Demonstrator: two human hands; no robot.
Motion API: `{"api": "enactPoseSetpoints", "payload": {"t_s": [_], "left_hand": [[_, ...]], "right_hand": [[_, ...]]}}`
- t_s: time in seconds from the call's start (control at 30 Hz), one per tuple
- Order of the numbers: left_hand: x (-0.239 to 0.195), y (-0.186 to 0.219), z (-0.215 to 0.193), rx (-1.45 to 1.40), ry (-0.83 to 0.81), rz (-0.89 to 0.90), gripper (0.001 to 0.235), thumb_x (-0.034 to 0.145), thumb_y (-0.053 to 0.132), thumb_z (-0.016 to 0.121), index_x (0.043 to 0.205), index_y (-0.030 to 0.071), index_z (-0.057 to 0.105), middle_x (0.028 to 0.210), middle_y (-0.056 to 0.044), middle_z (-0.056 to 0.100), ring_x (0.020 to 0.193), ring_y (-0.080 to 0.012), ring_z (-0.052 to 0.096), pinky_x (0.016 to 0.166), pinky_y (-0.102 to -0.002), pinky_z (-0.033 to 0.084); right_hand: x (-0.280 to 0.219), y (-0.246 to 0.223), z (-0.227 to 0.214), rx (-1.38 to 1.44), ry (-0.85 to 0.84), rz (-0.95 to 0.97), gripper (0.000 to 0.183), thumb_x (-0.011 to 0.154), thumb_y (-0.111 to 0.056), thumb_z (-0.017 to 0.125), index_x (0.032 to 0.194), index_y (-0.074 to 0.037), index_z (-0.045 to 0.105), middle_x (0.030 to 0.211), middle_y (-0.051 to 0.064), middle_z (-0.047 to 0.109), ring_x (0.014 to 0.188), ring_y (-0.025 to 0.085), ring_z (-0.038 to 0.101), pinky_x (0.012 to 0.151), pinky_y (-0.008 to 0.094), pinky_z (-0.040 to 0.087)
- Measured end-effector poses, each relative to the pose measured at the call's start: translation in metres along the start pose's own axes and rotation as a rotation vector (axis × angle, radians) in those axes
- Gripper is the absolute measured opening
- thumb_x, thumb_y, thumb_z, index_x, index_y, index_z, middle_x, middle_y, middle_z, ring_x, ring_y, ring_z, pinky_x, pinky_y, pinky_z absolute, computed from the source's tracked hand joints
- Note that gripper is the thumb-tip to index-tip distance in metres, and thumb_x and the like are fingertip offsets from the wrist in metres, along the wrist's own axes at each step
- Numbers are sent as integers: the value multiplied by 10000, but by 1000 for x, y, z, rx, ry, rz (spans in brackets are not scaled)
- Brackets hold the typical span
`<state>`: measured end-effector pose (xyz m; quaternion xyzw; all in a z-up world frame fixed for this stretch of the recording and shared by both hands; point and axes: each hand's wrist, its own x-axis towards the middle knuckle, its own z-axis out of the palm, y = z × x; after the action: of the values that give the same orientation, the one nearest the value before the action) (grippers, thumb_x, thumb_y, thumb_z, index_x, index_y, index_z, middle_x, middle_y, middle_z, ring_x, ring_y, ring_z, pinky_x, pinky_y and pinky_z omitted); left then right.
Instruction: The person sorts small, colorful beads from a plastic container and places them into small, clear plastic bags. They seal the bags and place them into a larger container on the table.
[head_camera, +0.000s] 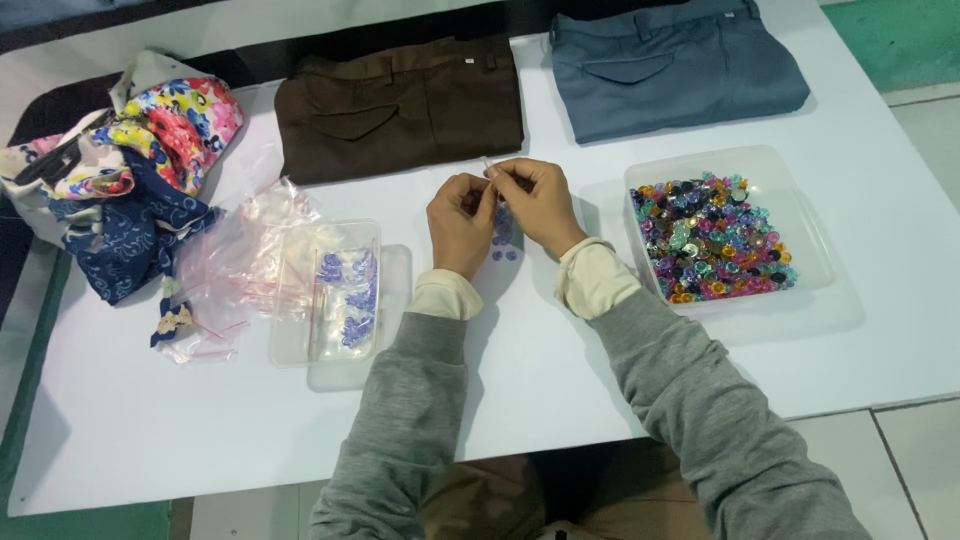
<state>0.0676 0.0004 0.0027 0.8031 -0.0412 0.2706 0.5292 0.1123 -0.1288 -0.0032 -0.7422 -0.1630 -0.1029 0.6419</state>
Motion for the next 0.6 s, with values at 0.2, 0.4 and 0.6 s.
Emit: {"api": "enactPoseSetpoints", "payload": {"t_s": [0.2, 0.4, 0.6], "left_hand": [[0, 5, 1, -22, -19, 15, 127, 928, 112, 720, 809, 84, 688, 672, -106, 607, 620, -234, 605, 545, -343, 485], [-1, -5, 4, -47, 42, -7, 154, 942, 96, 681, 790, 75, 680, 648, -106, 579, 591, -215, 572, 521, -330, 451], [-1, 20, -9, 61, 75, 128, 98, 902, 64, 719, 821, 66, 664, 714, -117, 632, 676, -289, 669, 599, -338, 548]], "right_hand": [[0, -16, -4, -32, 21, -29, 160, 947, -105, 673, 825, -97, 775, 613, 40, 684, 588, 106, 627, 531, 233, 479], [2, -1, -2, -91, 69, -53, 149, 932, -90, 633, 824, -42, 722, 587, 110, 627, 580, 167, 584, 531, 302, 456], [-3, -11, 1, -38, 47, -29, 125, 946, -95, 609, 882, -34, 696, 647, 125, 648, 620, 189, 643, 565, 321, 498]]}}
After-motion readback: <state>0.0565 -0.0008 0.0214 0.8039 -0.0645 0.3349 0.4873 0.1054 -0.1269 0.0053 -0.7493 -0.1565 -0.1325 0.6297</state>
